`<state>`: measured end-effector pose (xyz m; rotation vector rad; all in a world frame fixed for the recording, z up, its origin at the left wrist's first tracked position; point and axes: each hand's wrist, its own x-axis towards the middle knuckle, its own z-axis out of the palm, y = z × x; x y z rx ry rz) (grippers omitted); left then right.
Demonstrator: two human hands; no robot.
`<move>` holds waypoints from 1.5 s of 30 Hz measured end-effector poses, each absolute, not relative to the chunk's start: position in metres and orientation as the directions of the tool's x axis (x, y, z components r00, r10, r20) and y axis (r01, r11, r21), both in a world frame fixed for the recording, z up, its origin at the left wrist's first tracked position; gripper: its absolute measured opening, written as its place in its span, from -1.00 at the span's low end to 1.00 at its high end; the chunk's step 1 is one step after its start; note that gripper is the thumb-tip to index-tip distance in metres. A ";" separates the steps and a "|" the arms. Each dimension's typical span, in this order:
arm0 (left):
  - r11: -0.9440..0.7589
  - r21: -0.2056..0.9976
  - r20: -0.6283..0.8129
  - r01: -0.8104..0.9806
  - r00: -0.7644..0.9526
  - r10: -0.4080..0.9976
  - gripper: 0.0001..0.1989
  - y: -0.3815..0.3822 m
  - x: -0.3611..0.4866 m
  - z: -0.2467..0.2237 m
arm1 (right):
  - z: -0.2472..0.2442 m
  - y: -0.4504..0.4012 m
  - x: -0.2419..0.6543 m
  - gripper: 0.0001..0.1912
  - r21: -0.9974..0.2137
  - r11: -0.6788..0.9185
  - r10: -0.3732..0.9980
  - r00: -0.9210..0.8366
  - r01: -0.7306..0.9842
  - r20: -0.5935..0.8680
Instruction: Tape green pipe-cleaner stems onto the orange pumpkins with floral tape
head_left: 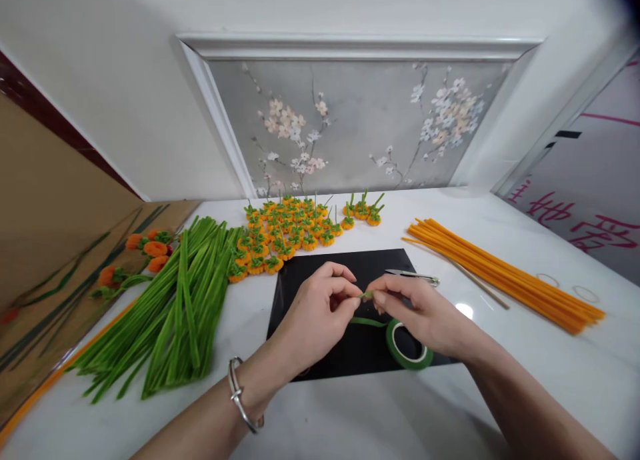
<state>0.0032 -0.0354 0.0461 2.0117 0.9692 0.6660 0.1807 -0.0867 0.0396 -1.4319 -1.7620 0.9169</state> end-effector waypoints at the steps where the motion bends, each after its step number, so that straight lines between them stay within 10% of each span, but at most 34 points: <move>1: -0.406 0.820 0.120 0.404 0.572 0.812 -0.85 -0.035 0.003 0.046 | 0.040 -0.087 0.181 -0.76 -0.866 0.141 0.982 -0.176 0.480 0.062; 24: -0.557 0.715 0.054 0.423 0.761 0.647 -0.75 -0.026 -0.001 0.045 | 0.033 -0.084 0.170 -0.79 -0.684 0.255 0.967 -0.165 0.683 0.195; 45: -0.707 0.420 0.464 0.569 0.535 0.706 -0.83 -0.043 0.010 0.038 | 0.028 -0.087 0.159 -0.63 -0.706 0.067 0.989 0.048 0.705 0.141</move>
